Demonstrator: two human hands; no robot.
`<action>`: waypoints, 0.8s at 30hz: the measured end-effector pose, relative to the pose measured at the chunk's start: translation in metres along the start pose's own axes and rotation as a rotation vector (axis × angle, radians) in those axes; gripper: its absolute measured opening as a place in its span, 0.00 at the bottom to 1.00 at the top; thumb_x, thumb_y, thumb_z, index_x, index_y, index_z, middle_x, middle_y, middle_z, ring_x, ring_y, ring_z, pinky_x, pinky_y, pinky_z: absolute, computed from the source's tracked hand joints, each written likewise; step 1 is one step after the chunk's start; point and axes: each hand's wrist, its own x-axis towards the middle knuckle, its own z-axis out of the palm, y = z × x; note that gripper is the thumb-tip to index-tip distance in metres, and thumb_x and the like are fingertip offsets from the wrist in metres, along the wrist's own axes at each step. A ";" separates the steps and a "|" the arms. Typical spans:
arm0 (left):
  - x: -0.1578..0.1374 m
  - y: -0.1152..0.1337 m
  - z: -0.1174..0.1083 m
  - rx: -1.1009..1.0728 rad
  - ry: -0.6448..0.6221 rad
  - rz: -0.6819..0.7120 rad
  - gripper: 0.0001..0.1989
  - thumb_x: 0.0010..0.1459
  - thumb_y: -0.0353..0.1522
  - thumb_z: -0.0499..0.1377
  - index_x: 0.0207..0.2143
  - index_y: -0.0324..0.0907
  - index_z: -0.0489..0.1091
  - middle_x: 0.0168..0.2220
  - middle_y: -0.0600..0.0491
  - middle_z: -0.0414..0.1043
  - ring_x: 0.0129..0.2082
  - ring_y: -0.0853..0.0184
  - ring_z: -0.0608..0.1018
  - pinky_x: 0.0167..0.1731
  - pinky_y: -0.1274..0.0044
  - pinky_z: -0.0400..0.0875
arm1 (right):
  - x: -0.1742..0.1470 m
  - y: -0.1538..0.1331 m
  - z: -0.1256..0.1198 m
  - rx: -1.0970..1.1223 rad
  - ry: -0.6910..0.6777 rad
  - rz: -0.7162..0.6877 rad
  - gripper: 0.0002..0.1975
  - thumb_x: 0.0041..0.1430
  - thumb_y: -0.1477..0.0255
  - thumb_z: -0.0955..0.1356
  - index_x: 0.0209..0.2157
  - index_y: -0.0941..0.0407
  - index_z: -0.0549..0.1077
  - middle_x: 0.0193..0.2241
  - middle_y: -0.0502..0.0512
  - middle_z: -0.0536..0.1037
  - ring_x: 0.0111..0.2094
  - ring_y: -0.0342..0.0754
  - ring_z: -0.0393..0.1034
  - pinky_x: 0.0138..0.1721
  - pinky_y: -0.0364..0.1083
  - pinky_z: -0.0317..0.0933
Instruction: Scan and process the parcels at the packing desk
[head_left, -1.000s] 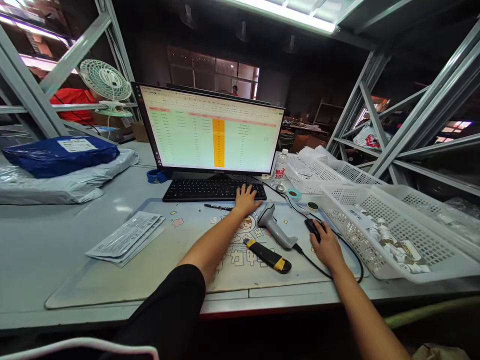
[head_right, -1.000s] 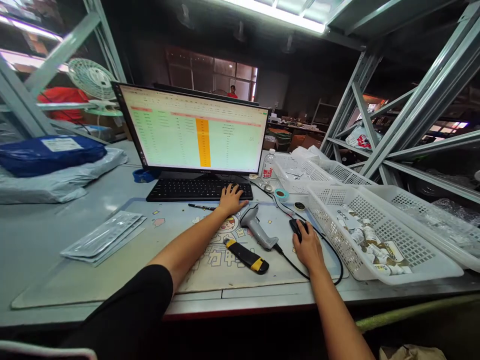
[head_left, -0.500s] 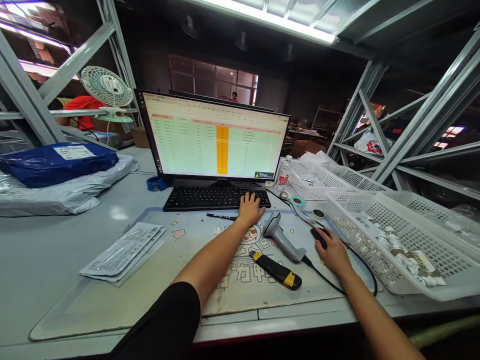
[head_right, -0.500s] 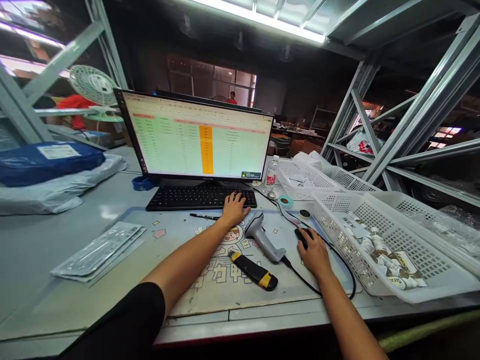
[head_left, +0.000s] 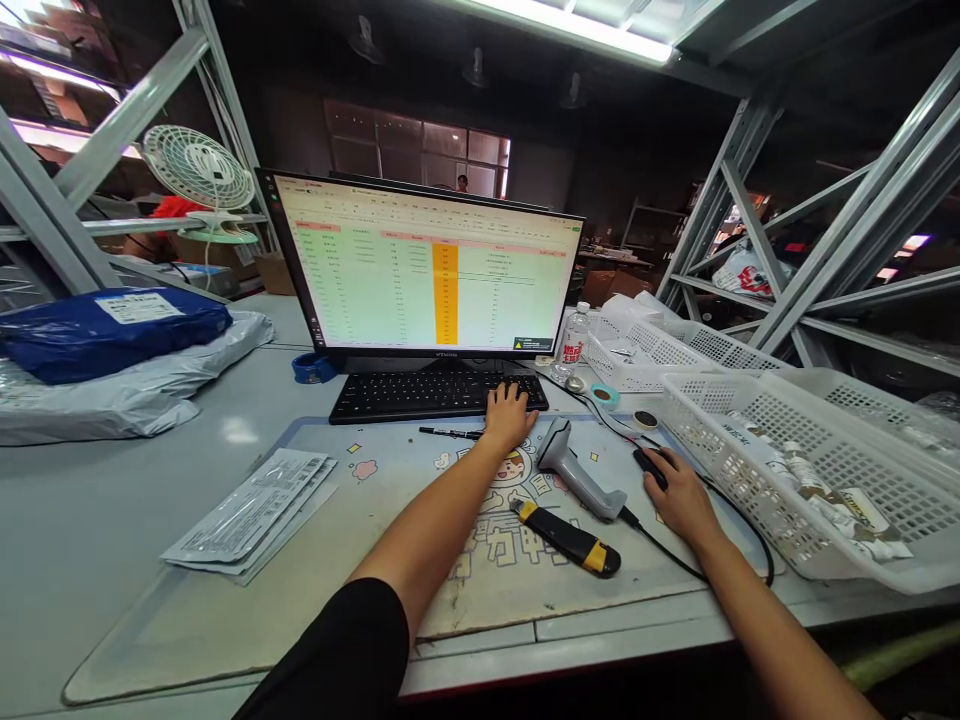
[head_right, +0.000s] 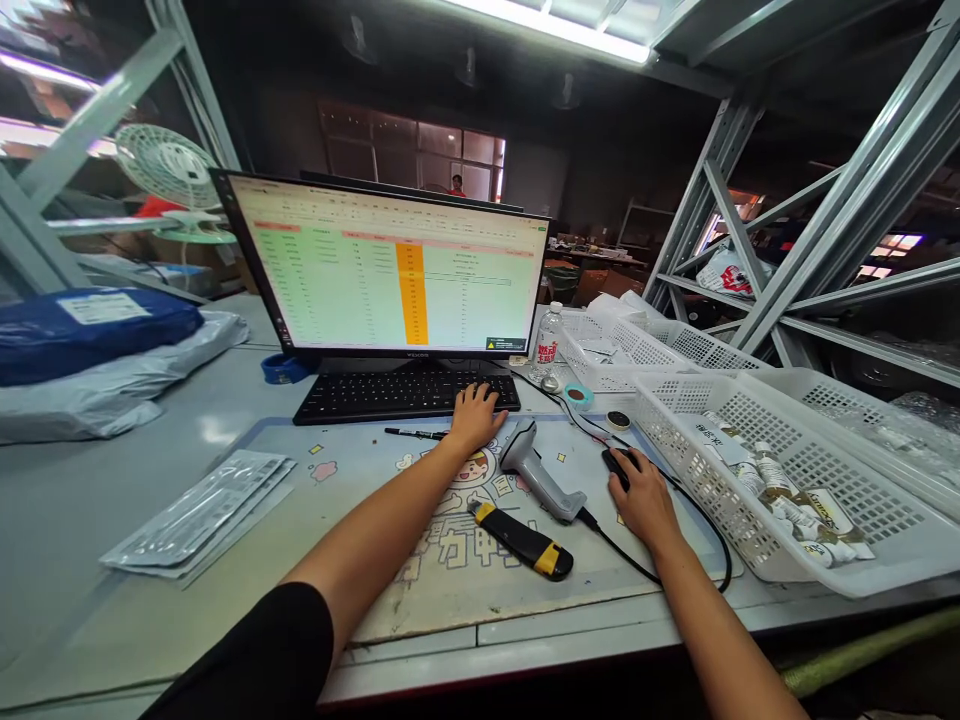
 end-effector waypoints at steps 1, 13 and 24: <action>0.000 0.000 0.000 -0.002 0.001 0.000 0.25 0.74 0.44 0.54 0.63 0.38 0.73 0.73 0.40 0.62 0.72 0.44 0.61 0.68 0.55 0.59 | 0.000 0.000 0.000 -0.001 -0.007 0.007 0.28 0.71 0.62 0.61 0.65 0.55 0.76 0.64 0.67 0.71 0.61 0.64 0.70 0.65 0.62 0.66; -0.001 0.003 0.000 -0.051 0.006 0.022 0.22 0.73 0.43 0.55 0.62 0.42 0.73 0.71 0.41 0.64 0.69 0.45 0.64 0.65 0.57 0.62 | -0.001 0.001 -0.003 -0.014 -0.004 0.017 0.27 0.71 0.62 0.61 0.65 0.53 0.76 0.64 0.65 0.71 0.62 0.62 0.70 0.66 0.62 0.65; -0.002 0.002 0.003 -0.056 -0.002 0.014 0.21 0.73 0.42 0.56 0.61 0.41 0.73 0.70 0.40 0.65 0.67 0.45 0.65 0.63 0.58 0.63 | 0.000 0.002 -0.002 -0.014 0.000 -0.011 0.28 0.71 0.61 0.61 0.65 0.55 0.76 0.63 0.66 0.72 0.61 0.62 0.71 0.66 0.61 0.66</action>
